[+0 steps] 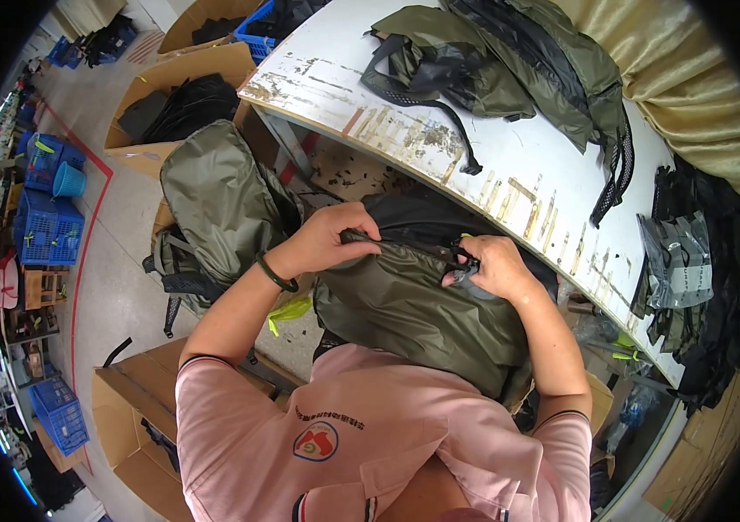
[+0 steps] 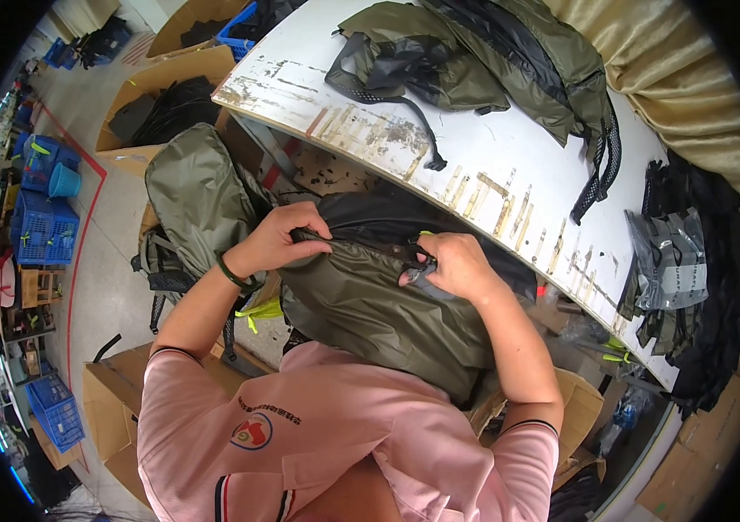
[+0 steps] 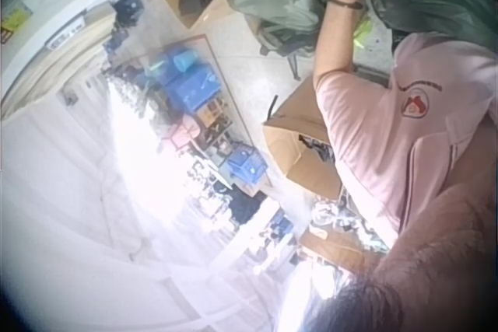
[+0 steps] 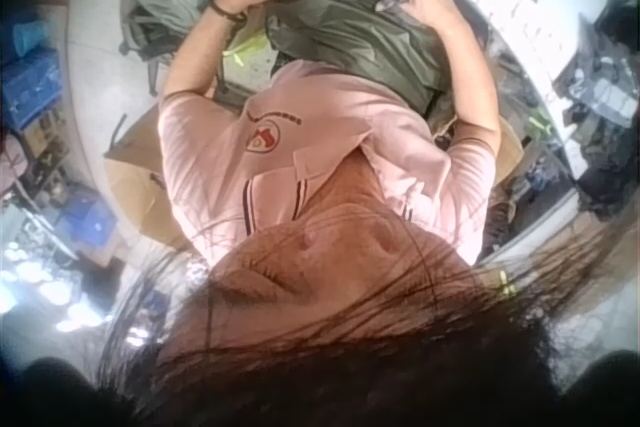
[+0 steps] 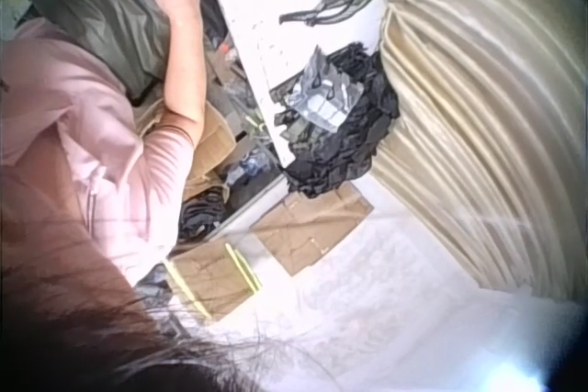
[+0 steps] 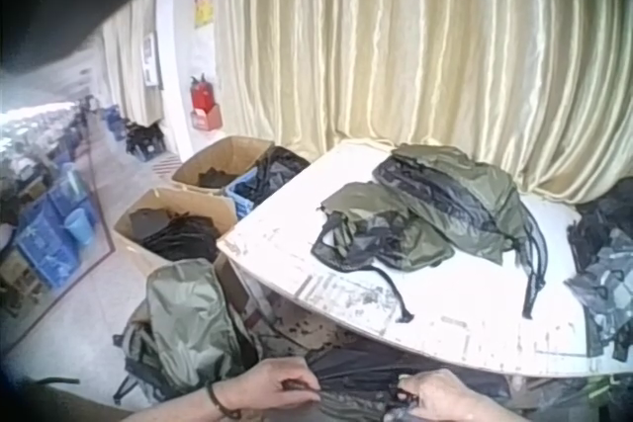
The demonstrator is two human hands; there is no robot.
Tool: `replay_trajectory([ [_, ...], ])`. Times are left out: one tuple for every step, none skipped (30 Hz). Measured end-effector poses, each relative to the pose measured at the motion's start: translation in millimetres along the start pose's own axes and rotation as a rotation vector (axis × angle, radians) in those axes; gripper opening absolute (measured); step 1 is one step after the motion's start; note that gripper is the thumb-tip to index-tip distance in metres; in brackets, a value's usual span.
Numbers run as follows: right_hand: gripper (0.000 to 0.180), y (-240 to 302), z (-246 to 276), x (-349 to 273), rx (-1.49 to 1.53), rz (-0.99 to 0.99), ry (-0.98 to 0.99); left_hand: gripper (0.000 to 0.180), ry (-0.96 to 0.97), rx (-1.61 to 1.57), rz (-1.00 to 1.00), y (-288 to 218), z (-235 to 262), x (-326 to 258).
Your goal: Trim excess thread or material from backpacks and prepare them for packaging in a factory setting.
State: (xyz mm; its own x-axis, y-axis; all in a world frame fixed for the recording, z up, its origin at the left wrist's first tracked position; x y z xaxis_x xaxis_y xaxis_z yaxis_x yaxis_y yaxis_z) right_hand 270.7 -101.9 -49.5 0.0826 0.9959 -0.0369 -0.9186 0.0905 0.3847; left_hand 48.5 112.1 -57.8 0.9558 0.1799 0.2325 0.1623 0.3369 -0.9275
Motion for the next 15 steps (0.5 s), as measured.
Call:
replay_trajectory([
  [0.044, -2.5, -3.7, -3.2, -0.001, -0.001, -0.001, 0.016, -0.004, -0.013, 0.019, -0.7, 0.6, 0.3],
  [0.038, -5.0, -8.2, -8.5, 0.088, -0.035, -0.008, 0.016, -0.002, -0.012, 0.017, -0.7, 2.4, 0.0],
  [0.032, -7.6, -13.1, -13.0, 0.178, -0.064, -0.015, 0.019, -0.061, 0.03, 0.035, 0.1, 7.2, -2.3],
  [0.024, -10.8, -16.3, -18.3, 0.268, -0.049, -0.01, 0.022, -0.12, 0.072, 0.053, 1.0, 12.0, -4.4],
  [0.024, -12.7, -16.7, -25.6, 0.268, -0.046, -0.013, 0.022, -0.12, 0.076, 0.052, 6.6, 14.3, -6.7],
  [0.023, -12.8, -17.5, -32.3, 0.345, -0.112, 0.015, 0.027, -0.153, -0.032, 0.115, 18.2, 15.8, -12.3],
  [0.022, -13.3, -18.4, -38.8, 0.423, -0.179, 0.042, 0.032, -0.185, -0.14, 0.178, 29.9, 16.9, -18.0],
  [0.018, -13.6, -19.2, -44.1, 0.451, -0.221, 0.065, 0.042, -0.128, -0.481, 0.414, 41.2, 15.3, -26.6],
  [0.018, -15.1, -20.8, -50.4, 0.451, -0.221, 0.062, 0.042, -0.126, -0.479, 0.412, 39.3, 11.8, -26.3],
  [0.018, -17.5, -23.8, -55.9, 0.454, -0.253, 0.064, 0.044, -0.142, -0.482, 0.394, 36.8, 6.5, -24.4],
  [0.019, -19.4, -26.3, -59.7, 0.458, -0.284, 0.066, 0.046, -0.158, -0.485, 0.375, 35.2, 3.0, -21.5],
  [0.02, -18.7, -25.8, -60.9, 0.451, -0.298, 0.054, 0.053, -0.188, -0.492, 0.374, 35.2, 1.8, -19.1],
  [0.02, -17.3, -24.4, -60.8, 0.45, -0.296, 0.051, 0.053, -0.189, -0.49, 0.371, 33.5, 0.8, -18.1],
  [0.021, -14.9, -21.4, -60.5, 0.435, -0.303, 0.004, 0.056, -0.2, -0.607, 0.364, 30.9, -0.3, -17.6],
  [0.023, -11.6, -17.0, -59.1, 0.42, -0.31, -0.043, 0.059, -0.21, -0.725, 0.357, 28.4, -1.2, -16.6],
])
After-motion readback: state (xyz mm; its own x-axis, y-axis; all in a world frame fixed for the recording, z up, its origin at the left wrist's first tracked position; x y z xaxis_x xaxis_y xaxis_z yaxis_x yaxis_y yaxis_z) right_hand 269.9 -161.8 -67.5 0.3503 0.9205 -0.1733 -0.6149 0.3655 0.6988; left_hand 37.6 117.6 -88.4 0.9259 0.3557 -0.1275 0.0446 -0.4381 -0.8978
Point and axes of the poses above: each hand's wrist, its own x-axis towards the middle knuckle, its own z-axis out of the back of the hand, y = z × x, the point moved 1 cm from there along x, towards the middle knuckle, and after that the axes turned 8 degrees about -x, right-handed, at the moved point
